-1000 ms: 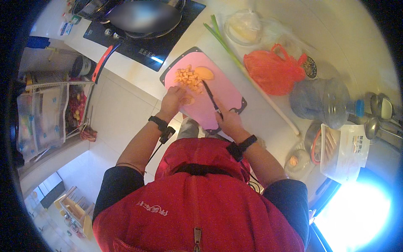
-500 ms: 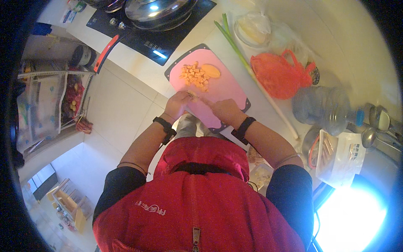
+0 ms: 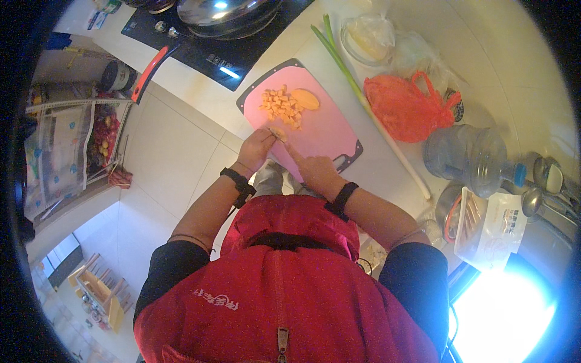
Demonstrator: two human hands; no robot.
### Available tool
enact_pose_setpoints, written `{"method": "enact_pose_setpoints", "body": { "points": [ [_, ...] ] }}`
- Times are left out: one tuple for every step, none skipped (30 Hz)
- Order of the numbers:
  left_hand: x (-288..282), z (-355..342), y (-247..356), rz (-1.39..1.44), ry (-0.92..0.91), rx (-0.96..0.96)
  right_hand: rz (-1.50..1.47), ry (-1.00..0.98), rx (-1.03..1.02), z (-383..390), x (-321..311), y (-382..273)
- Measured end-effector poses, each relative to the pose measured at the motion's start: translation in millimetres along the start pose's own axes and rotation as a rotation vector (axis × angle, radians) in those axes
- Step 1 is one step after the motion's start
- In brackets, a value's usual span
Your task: The person slices and dices a yellow root vegetable on a pink cutting board using a knife. They then peel a second root vegetable over the sink and return to the cutting board to continue chopping.
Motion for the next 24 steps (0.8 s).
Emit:
{"method": "enact_pose_setpoints", "body": {
  "points": [
    [-1.0,-0.3,0.6,-0.005,0.000,0.004,0.014,0.016,-0.025,0.1,-4.3,-1.9],
    [-2.0,-0.6,1.4,-0.009,0.002,0.007,0.038,0.015,-0.043,0.2,-6.9,-1.6],
    [-0.7,-0.4,0.5,-0.014,-0.020,-0.007,0.073,0.008,-0.054,0.2,-8.0,-0.6],
    [0.7,0.1,0.0,-0.018,-0.041,-0.023,0.062,0.014,-0.066,0.4,-9.8,0.1],
    [2.2,0.9,-0.4,-0.022,-0.061,-0.040,0.061,0.014,-0.073,0.2,-9.3,1.3],
    [1.3,1.3,-0.3,-0.028,-0.054,-0.054,0.051,0.034,-0.092,-0.4,-9.2,1.1],
    [0.7,1.5,-0.2,-0.034,-0.048,-0.069,0.058,-0.006,-0.081,-3.0,-1.3,4.0],
    [-1.2,1.0,1.0,-0.064,-0.035,-0.065,0.054,-0.025,-0.078,-7.0,6.1,5.7],
    [-0.4,0.7,0.0,-0.032,-0.036,-0.080,0.045,0.013,-0.091,-11.0,8.9,6.2],
    [-0.9,-0.5,0.2,-0.026,-0.029,-0.074,0.016,-0.018,-0.070,-16.3,19.8,7.7],
    [-0.8,-2.1,1.9,-0.048,-0.033,-0.049,-0.018,0.008,-0.063,-21.8,25.9,7.1],
    [-0.3,-2.4,-0.7,-0.030,-0.039,-0.064,-0.022,-0.041,-0.031,-27.7,37.8,12.8],
    [1.1,-2.5,-2.1,-0.040,-0.062,-0.063,-0.059,0.021,-0.036,-31.9,36.6,17.3],
    [3.6,-1.2,-1.7,-0.043,-0.095,-0.061,-0.074,-0.001,-0.009,-33.3,43.8,23.8],
    [2.7,-0.9,-2.8,-0.045,-0.088,-0.067,-0.085,0.018,0.004,-34.8,44.5,30.1],
    [1.7,-0.5,-3.5,-0.049,-0.075,-0.075,-0.115,0.058,-0.002,-31.2,41.6,33.7],
    [1.7,0.1,-3.7,-0.072,-0.080,-0.078,-0.149,0.124,-0.026,-22.5,34.6,35.2],
    [0.4,1.2,-4.6,-0.050,-0.066,-0.093,-0.157,0.112,-0.013,-14.3,35.2,36.9],
    [0.5,1.8,-4.9,-0.045,-0.070,-0.102,-0.197,0.112,-0.017,-4.2,33.0,35.9],
    [0.4,1.7,-5.3,-0.039,-0.075,-0.109,-0.211,0.039,0.019,5.7,36.3,39.4],
    [2.8,1.6,-6.8,0.005,-0.103,-0.127,-0.222,-0.030,0.056,13.9,38.0,43.0],
    [4.1,0.7,-9.7,0.047,-0.130,-0.142,-0.192,-0.085,0.087,17.3,39.1,44.5],
    [4.9,-0.7,-12.0,0.045,-0.167,-0.146,-0.163,-0.139,0.117,19.6,40.1,45.2],
    [1.0,-4.8,-11.0,0.067,-0.145,-0.113,-0.149,-0.167,0.135,22.8,38.4,45.1]
  ]
}}
Point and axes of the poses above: each hand's wrist, its own z-axis away from the middle knuckle, its own x-axis out of the palm, y = z × x, the point moved 10 cm from there along -z, towards the middle knuckle, and after that the axes turned 10 degrees about x, right-handed, at the moved point
